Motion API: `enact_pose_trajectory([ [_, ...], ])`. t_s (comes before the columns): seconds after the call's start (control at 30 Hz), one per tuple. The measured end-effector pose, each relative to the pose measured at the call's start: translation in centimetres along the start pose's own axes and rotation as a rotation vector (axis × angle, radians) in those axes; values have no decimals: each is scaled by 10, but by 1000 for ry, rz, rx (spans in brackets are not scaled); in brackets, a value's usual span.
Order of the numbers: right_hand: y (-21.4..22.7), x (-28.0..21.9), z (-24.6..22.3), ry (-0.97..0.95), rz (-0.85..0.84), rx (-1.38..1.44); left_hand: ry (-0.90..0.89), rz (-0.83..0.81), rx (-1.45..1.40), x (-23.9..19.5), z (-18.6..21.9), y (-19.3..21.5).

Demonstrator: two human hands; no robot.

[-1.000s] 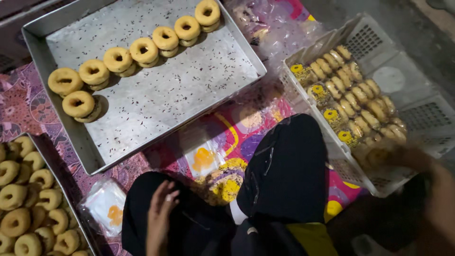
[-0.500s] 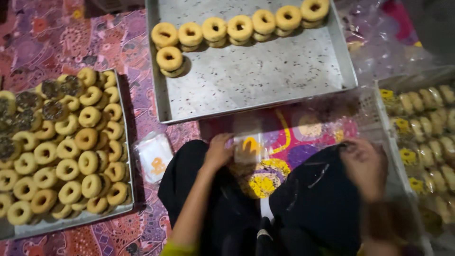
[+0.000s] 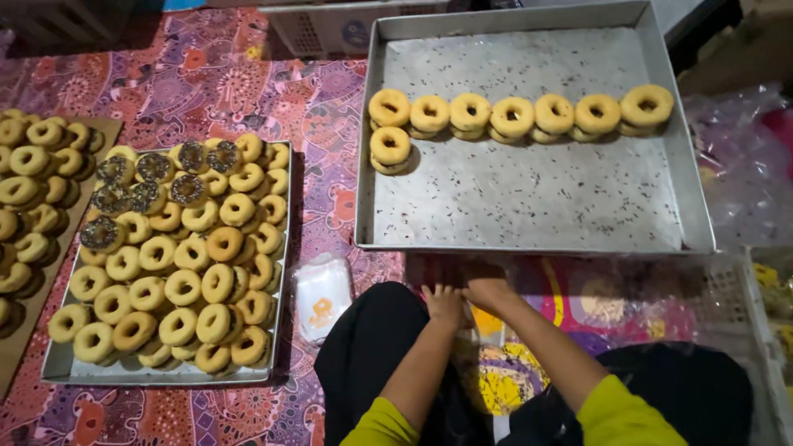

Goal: The person sits on the floor and repeatedly picks up donuts from a metal tray, places them into small clear plastic bags, and sets the filled bags into a white crate. The person handles both plain and chocolate-sprinkled donuts.

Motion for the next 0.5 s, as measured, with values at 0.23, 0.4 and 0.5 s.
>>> enact_pose_trajectory([
  [0.23, -32, 22, 25, -54, -150, 61, 13, 93, -60, 8, 6, -2],
  [0.4, -23, 2, 41, -146, -241, 349, 52, 237, -287, -7, -14, 13],
  [0.5, -3, -57, 36, -52, 21, 997, -17, 566, -782, -34, -25, 22],
])
Point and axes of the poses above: each hand's wrist, its own x-axis towards the middle knuckle, its own y-axis out of the back of the hand, z = x × y, the point moved 1 cm from there along x, towards the middle knuckle, and after that the axes turned 12 degrees about -z, right-handed, at the moved point
